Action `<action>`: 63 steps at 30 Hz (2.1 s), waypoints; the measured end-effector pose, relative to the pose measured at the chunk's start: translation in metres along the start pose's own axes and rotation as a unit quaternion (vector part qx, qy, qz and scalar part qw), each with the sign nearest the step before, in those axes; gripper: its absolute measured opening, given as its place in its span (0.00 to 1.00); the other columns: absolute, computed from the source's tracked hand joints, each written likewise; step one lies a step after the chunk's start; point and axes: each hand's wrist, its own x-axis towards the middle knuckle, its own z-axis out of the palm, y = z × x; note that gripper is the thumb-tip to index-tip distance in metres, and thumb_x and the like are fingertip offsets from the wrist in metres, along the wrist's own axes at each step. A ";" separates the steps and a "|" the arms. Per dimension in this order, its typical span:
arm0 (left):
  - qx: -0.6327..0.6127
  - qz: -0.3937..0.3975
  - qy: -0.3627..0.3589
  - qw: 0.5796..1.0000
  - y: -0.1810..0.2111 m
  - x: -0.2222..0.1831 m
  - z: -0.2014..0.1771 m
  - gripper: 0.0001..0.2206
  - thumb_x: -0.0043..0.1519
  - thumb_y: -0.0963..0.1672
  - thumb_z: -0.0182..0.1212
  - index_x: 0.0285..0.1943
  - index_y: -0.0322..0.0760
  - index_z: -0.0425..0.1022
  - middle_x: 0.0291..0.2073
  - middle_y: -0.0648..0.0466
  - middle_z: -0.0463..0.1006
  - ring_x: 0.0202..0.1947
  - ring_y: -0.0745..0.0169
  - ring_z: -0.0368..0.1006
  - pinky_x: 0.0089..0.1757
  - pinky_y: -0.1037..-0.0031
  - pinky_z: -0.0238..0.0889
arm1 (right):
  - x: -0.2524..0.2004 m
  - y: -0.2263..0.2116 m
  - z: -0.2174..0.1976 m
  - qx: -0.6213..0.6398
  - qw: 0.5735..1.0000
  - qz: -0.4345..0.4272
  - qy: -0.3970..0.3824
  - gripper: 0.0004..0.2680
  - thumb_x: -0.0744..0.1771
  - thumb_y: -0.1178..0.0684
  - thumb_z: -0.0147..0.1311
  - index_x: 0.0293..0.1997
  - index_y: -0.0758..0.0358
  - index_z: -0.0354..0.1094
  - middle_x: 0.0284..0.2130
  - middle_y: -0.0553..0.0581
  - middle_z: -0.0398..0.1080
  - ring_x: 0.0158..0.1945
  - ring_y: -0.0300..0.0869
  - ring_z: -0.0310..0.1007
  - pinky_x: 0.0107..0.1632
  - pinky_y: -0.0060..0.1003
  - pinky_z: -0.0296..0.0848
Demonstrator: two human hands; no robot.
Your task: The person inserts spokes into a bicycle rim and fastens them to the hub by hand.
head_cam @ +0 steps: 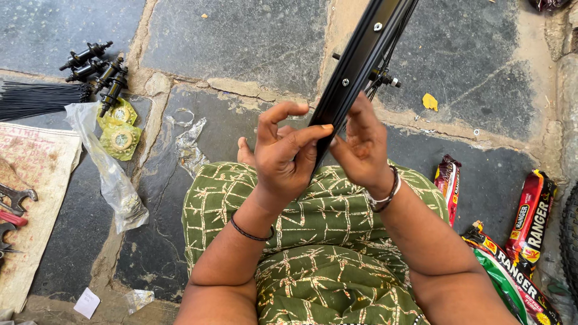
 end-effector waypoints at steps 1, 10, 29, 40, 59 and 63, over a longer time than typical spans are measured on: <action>-0.013 0.003 -0.006 1.000 -0.002 0.001 -0.001 0.10 0.71 0.36 0.61 0.58 0.39 0.80 0.64 0.50 0.64 0.30 0.80 0.66 0.36 0.87 0.66 | -0.002 -0.004 -0.005 -0.027 0.999 0.008 -0.032 0.11 0.67 0.62 0.51 0.54 0.71 0.66 0.52 0.64 0.65 0.58 0.50 0.65 0.63 0.41 0.63; -0.056 -0.114 -0.086 0.988 -0.039 -0.039 -0.021 0.30 0.75 0.54 0.32 0.81 0.32 0.50 0.75 0.43 0.60 0.68 0.49 0.65 0.70 0.59 0.49 | 0.004 0.018 -0.019 -0.300 0.919 -0.252 -0.040 0.04 0.67 0.63 0.63 0.43 0.64 0.74 0.40 0.59 0.75 0.44 0.49 0.78 0.47 0.39 0.76; -0.172 -0.148 -0.122 0.966 -0.056 -0.088 -0.014 0.12 0.69 0.42 0.56 0.57 0.26 0.75 0.42 0.45 0.81 0.40 0.53 0.78 0.45 0.69 0.70 | -0.009 0.018 0.001 -0.050 0.999 -0.004 0.019 0.09 0.70 0.67 0.49 0.57 0.70 0.67 0.51 0.54 0.69 0.53 0.39 0.75 0.58 0.36 0.77; -0.221 -0.101 -0.086 0.966 -0.054 -0.076 -0.011 0.12 0.68 0.42 0.55 0.55 0.24 0.75 0.40 0.47 0.80 0.38 0.61 0.76 0.43 0.74 0.69 | 0.001 0.038 -0.015 -0.311 0.915 -0.237 0.101 0.03 0.68 0.65 0.64 0.41 0.68 0.74 0.41 0.61 0.74 0.43 0.49 0.77 0.47 0.40 0.75; -0.178 -0.121 -0.022 0.976 -0.054 -0.031 0.004 0.18 0.79 0.45 0.48 0.68 0.20 0.67 0.56 0.32 0.77 0.55 0.46 0.79 0.57 0.61 0.74 | -0.116 0.140 -0.231 -0.345 0.922 0.125 0.119 0.06 0.71 0.60 0.56 0.52 0.63 0.76 0.52 0.61 0.70 0.56 0.50 0.75 0.55 0.40 0.80; -0.104 -0.108 0.000 0.989 -0.053 -0.017 -0.007 0.21 0.73 0.46 0.49 0.60 0.13 0.66 0.48 0.25 0.76 0.49 0.43 0.80 0.49 0.65 0.76 | -0.226 0.259 -0.377 -0.481 0.771 0.359 0.211 0.05 0.70 0.54 0.60 0.45 0.62 0.78 0.42 0.63 0.78 0.44 0.50 0.80 0.50 0.43 0.77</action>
